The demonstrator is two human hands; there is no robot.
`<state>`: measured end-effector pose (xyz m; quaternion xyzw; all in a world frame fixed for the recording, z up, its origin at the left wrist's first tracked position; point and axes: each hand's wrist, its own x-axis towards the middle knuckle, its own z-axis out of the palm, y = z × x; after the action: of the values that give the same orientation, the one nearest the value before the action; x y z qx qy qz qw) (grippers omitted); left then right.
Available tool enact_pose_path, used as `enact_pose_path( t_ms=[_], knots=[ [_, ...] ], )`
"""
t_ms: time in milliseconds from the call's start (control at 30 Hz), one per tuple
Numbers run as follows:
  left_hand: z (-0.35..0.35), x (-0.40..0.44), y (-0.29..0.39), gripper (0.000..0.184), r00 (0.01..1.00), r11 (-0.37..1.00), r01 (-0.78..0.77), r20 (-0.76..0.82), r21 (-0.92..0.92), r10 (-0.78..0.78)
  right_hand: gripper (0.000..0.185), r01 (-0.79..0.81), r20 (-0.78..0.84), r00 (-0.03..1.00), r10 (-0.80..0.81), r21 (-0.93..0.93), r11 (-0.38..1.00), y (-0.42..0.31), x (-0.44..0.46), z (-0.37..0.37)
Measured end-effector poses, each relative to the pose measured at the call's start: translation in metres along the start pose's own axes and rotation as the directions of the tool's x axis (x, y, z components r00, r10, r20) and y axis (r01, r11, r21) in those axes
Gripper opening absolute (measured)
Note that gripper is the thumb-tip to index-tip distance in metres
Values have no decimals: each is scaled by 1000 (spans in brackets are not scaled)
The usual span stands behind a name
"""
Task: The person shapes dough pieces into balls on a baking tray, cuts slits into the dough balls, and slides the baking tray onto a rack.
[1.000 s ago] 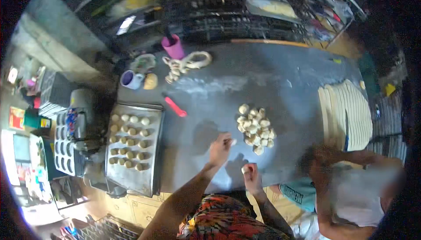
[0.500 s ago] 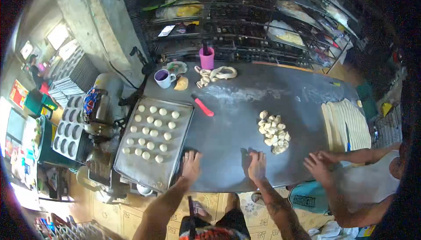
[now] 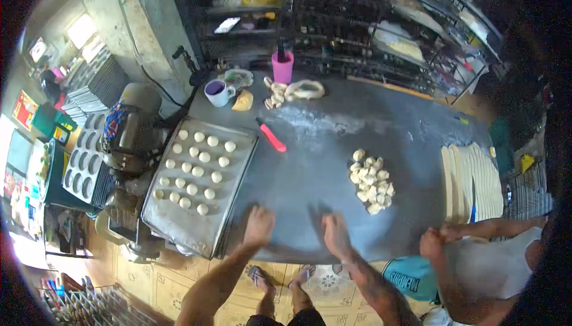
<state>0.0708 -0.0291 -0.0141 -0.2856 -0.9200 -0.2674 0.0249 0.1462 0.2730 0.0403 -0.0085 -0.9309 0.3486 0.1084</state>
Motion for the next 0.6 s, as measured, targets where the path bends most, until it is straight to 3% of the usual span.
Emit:
enact_pose_path(
  t_ms=[33,100,200,233,267,333,400,467,567,600],
  knots=[
    [8,-41,0,7,995,952,60,-63,-301,-83,15,156,98,983,-155,-4,988,3,-17,-7],
    [12,-44,0,7,979,810,93,-96,-579,-181,17,166,68,985,-161,-79,983,16,9,-15],
    [-21,36,0,6,973,981,192,-133,18,-188,22,160,28,987,-157,-208,965,35,55,-2],
    [-26,71,-1,6,972,982,189,-147,21,-184,21,149,-5,988,-152,-188,971,40,86,10],
    [-27,88,7,7,953,958,285,-113,30,-280,21,128,-28,991,-134,-170,977,42,95,19],
    [-19,98,16,9,923,924,381,-70,40,-377,22,113,23,994,-111,-91,989,39,62,21],
    [7,48,13,11,972,976,216,-103,22,-212,24,134,69,988,-140,87,987,26,56,14],
    [8,2,13,14,991,998,58,-122,-36,-62,20,151,88,984,-154,35,988,25,43,-8],
    [-24,34,17,19,986,993,113,-123,-18,-114,13,142,151,980,-132,-59,988,30,38,-9],
    [-14,62,14,18,989,995,101,-112,-1,-100,12,131,86,989,-123,-98,986,27,64,0]
  ],
)
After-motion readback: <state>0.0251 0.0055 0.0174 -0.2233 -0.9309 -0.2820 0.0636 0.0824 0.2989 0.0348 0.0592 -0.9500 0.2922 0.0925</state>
